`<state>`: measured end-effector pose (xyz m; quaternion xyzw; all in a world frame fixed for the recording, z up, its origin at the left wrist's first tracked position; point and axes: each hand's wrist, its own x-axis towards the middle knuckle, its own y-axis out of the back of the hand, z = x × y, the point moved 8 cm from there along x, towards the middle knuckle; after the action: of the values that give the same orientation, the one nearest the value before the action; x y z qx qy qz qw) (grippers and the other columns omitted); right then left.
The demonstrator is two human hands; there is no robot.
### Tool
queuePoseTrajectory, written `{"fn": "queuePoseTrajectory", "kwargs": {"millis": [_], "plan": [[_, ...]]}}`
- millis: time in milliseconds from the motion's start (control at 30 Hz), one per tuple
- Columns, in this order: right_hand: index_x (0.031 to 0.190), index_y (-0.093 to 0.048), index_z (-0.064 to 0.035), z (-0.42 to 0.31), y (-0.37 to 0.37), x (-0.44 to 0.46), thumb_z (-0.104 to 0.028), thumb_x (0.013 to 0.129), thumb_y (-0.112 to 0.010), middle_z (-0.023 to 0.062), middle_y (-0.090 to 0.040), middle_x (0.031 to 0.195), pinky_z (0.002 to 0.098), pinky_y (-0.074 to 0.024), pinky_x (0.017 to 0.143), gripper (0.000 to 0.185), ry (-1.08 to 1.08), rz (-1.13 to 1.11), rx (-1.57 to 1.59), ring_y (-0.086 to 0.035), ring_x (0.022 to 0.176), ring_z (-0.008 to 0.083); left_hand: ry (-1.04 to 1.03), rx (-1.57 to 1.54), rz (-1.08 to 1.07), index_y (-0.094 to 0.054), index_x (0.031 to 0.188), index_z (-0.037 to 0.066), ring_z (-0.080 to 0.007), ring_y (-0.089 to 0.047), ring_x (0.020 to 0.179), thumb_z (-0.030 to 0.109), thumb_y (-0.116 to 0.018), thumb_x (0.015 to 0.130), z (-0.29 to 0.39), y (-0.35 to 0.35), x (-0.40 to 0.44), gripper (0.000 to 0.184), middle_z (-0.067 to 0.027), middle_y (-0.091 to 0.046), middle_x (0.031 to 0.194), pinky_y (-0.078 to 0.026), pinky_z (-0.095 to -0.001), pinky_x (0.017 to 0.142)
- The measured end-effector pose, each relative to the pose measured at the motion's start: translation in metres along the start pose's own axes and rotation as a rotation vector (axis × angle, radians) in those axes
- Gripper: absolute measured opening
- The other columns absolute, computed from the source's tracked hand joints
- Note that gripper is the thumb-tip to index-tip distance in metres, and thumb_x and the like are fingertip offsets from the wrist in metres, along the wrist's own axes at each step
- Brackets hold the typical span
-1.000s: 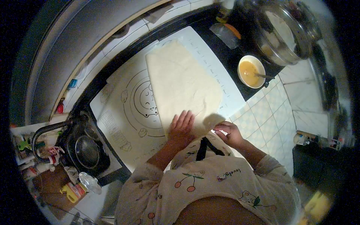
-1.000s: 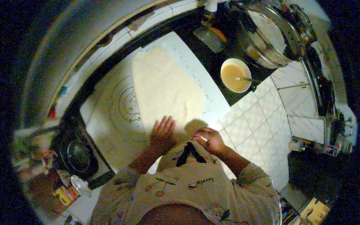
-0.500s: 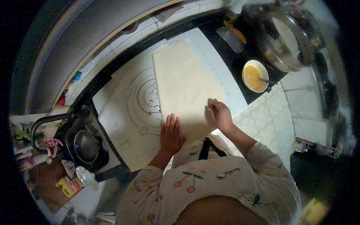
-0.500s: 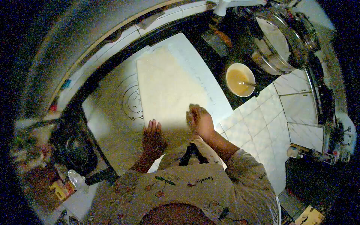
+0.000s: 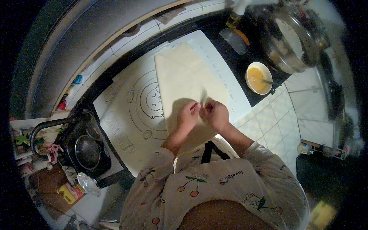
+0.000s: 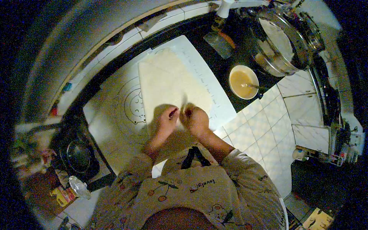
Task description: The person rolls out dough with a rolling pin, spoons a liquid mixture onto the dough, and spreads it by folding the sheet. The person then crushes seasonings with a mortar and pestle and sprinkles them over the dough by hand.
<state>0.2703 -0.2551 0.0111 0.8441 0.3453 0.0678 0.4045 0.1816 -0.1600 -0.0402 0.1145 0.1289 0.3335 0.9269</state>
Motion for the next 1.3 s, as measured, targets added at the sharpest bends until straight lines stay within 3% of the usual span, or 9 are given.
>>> {"fn": "queuePoseTrajectory", "kwargs": {"millis": [200, 367, 533, 567, 767, 867, 1067, 1167, 1300], "plan": [[0.080, -0.059, -0.0031, -0.047, -0.024, -0.021, -0.009, 0.075, -0.058, 0.0149, -0.059, 0.070, 0.0343, -0.0461, 0.060, 0.008, 0.274, -0.093, 0.235, -0.059, 0.065, 0.0268, 0.455, -0.294, -0.067, -0.061, 0.092, -0.002, -0.0131, -0.057, 0.070, 0.021, -0.060, 0.080, -0.053, 0.020, 0.010, 0.026, -0.0077, -0.063, 0.079, -0.045, -0.0261, 0.062], [0.091, -0.059, -0.0049, -0.057, -0.006, -0.032, -0.013, 0.077, -0.060, 0.0148, -0.059, 0.091, 0.0324, -0.0494, 0.066, 0.016, 0.529, -0.005, 0.108, -0.059, 0.073, 0.0266, 0.325, -0.127, -0.018, -0.057, 0.075, 0.002, -0.0081, -0.042, 0.054, 0.021, -0.058, 0.081, -0.023, 0.110, -0.008, 0.020, 0.0027, -0.048, 0.060, -0.034, -0.0231, 0.048], [0.090, -0.057, -0.0024, 0.038, 0.019, -0.004, -0.008, 0.076, -0.060, 0.0095, -0.058, 0.088, 0.0251, -0.0469, 0.057, 0.015, 0.176, 0.107, 0.155, -0.056, 0.069, 0.0146, 0.285, -0.222, 0.178, -0.057, 0.078, 0.007, -0.0066, -0.043, 0.055, 0.016, -0.054, 0.084, -0.068, 0.240, -0.059, 0.010, 0.0038, -0.050, 0.065, -0.033, -0.0227, 0.048], [0.085, -0.058, -0.0021, 0.036, 0.033, -0.001, -0.010, 0.072, -0.058, 0.0147, -0.059, 0.083, 0.0363, -0.0467, 0.066, 0.015, 0.154, 0.211, 0.219, -0.056, 0.072, 0.0316, 0.293, -0.217, 0.257, -0.057, 0.079, 0.008, -0.0065, -0.044, 0.056, 0.016, -0.054, 0.084, -0.078, 0.259, -0.069, 0.010, 0.0035, -0.052, 0.067, -0.034, -0.0227, 0.048], [0.095, -0.058, 0.0009, 0.031, 0.040, 0.014, -0.010, 0.072, -0.055, 0.0187, -0.054, 0.104, 0.0404, -0.0395, 0.086, 0.025, 0.306, 0.213, -0.356, -0.048, 0.099, 0.0338, 0.500, -0.304, 0.409, -0.059, 0.082, 0.008, -0.0082, -0.051, 0.061, 0.018, -0.055, 0.085, -0.100, 0.300, -0.100, 0.011, 0.0021, -0.056, 0.071, -0.040, -0.0230, 0.054], [0.095, -0.058, 0.0008, 0.035, 0.034, 0.019, -0.012, 0.074, -0.054, 0.0188, -0.057, 0.098, 0.0402, -0.0419, 0.083, 0.025, 0.314, 0.196, -0.459, -0.052, 0.092, 0.0338, 0.622, 0.159, 0.352, -0.059, 0.087, 0.006, -0.0093, -0.051, 0.065, 0.015, -0.054, 0.085, -0.104, 0.302, -0.095, 0.010, 0.0013, -0.057, 0.076, -0.041, -0.0231, 0.057], [0.094, -0.058, 0.0009, 0.101, 0.020, 0.040, -0.015, 0.075, -0.058, 0.0181, -0.062, 0.085, 0.0376, -0.0475, 0.072, 0.025, -0.080, 0.075, -0.246, -0.059, 0.076, 0.0337, 0.303, -0.336, 0.522, -0.060, 0.091, 0.000, -0.0107, -0.051, 0.066, 0.008, -0.051, 0.084, -0.153, 0.322, -0.072, 0.013, -0.0010, -0.058, 0.077, -0.040, -0.0234, 0.058], [0.093, -0.059, 0.0019, 0.117, 0.013, 0.045, -0.015, 0.074, -0.060, 0.0193, -0.062, 0.086, 0.0349, -0.0480, 0.071, 0.025, -0.094, 0.004, -0.197, -0.061, 0.078, 0.0312, 0.256, 0.165, 0.459, -0.060, 0.089, 0.000, -0.0101, -0.051, 0.063, 0.010, -0.052, 0.085, -0.118, 0.322, -0.067, 0.014, -0.0017, -0.057, 0.073, -0.039, -0.0233, 0.055], [0.080, -0.052, -0.0009, 0.116, 0.011, 0.041, -0.015, 0.077, -0.062, 0.0032, -0.053, 0.061, 0.0253, -0.0412, 0.049, 0.017, -0.062, 0.154, 0.103, -0.048, 0.050, 0.0119, 0.361, -0.034, 0.459, -0.060, 0.089, 0.001, -0.0096, -0.051, 0.060, 0.017, -0.054, 0.085, -0.144, 0.322, -0.077, 0.018, -0.0017, -0.057, 0.071, -0.040, -0.0237, 0.051]]}}
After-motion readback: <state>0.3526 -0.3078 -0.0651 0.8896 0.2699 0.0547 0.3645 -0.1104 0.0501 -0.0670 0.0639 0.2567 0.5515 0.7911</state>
